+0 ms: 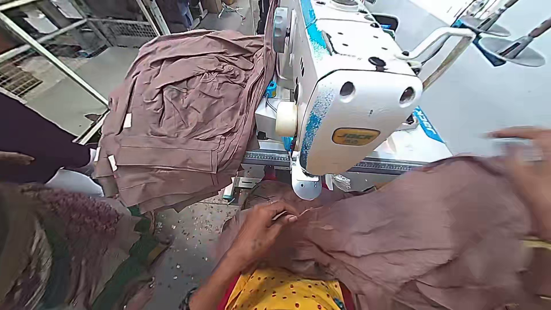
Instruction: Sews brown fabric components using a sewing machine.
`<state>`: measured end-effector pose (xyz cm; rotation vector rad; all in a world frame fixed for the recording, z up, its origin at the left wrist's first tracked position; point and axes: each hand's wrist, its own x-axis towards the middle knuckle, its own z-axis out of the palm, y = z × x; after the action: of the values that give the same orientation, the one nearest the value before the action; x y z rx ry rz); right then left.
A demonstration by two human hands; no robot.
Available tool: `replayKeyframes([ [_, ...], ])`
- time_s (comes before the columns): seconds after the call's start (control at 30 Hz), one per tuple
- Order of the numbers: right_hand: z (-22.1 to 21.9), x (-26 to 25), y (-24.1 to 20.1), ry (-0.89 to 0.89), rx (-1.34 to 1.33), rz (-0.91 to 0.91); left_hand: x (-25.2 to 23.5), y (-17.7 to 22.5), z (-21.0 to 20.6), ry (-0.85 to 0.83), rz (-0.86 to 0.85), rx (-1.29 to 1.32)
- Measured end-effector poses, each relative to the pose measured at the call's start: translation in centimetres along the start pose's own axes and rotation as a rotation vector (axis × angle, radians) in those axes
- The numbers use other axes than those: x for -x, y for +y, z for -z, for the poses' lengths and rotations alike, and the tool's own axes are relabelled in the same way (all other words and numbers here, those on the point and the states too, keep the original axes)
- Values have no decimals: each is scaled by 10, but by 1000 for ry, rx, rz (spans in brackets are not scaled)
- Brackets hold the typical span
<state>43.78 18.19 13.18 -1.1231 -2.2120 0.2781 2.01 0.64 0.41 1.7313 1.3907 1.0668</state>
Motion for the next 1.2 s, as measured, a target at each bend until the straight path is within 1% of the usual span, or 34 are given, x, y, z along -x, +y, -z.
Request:
replayKeyframes([
  [0.03, -43, -15, -5, -53, -6, 99, -5, 7, -2, 48, -70, -41],
  [0.07, -89, -21, -25, -78, -65, 117, -12, 11, -3, 85, -129, -72],
  [0.1, -127, -21, -49, -153, -163, 108, -18, 14, -2, 121, -161, -91],
  [0.13, -153, -19, -70, -256, -285, 84, -22, 14, 0, 155, -166, -100],
  [0.17, -171, -19, -83, -346, -390, 50, -26, 13, 4, 181, -151, -98],
  [0.2, -182, -20, -91, -371, -463, 10, -28, 10, 7, 196, -128, -86],
  [0.23, -189, -23, -94, -355, -514, -14, -29, 7, 9, 202, -105, -52],
  [0.3, -197, -26, -95, -373, -590, -43, -30, 4, 9, 205, -56, 41],
  [0.37, -195, -27, -98, -481, -637, -124, -35, 4, 8, 220, 6, 125],
  [0.4, -194, -28, -99, -504, -644, -164, -39, 5, 9, 227, 46, 167],
  [0.47, -191, -30, -96, -491, -619, -211, -49, 4, 11, 229, 129, 235],
  [0.53, -186, -35, -96, -435, -570, -249, -57, 4, 8, 241, 167, 258],
  [0.6, -180, -40, -98, -404, -503, -283, -64, 8, 3, 268, 190, 232],
  [0.7, -177, -45, -102, -410, -439, -316, -68, 13, 0, 299, 228, 163],
  [0.8, -180, -43, -99, -395, -380, -261, -65, 10, -3, 314, 224, 171],
  [0.87, -174, -42, -86, -314, -240, -207, -63, 7, -4, 321, 218, 205],
  [0.9, -171, -42, -74, -227, -150, -199, -63, 5, -5, 319, 215, 221],
  [0.97, -169, -42, -44, 2, 40, -194, -62, 1, -8, 322, 207, 259],
  [1.03, -172, -43, -20, 125, 185, -178, -63, 0, -11, 329, 217, 293],
  [1.07, -175, -44, -14, 136, 215, -156, -63, 0, -11, 336, 224, 294],
  [1.2, -192, -51, -13, 92, 265, -33, -64, 2, -10, 339, 269, 289],
])
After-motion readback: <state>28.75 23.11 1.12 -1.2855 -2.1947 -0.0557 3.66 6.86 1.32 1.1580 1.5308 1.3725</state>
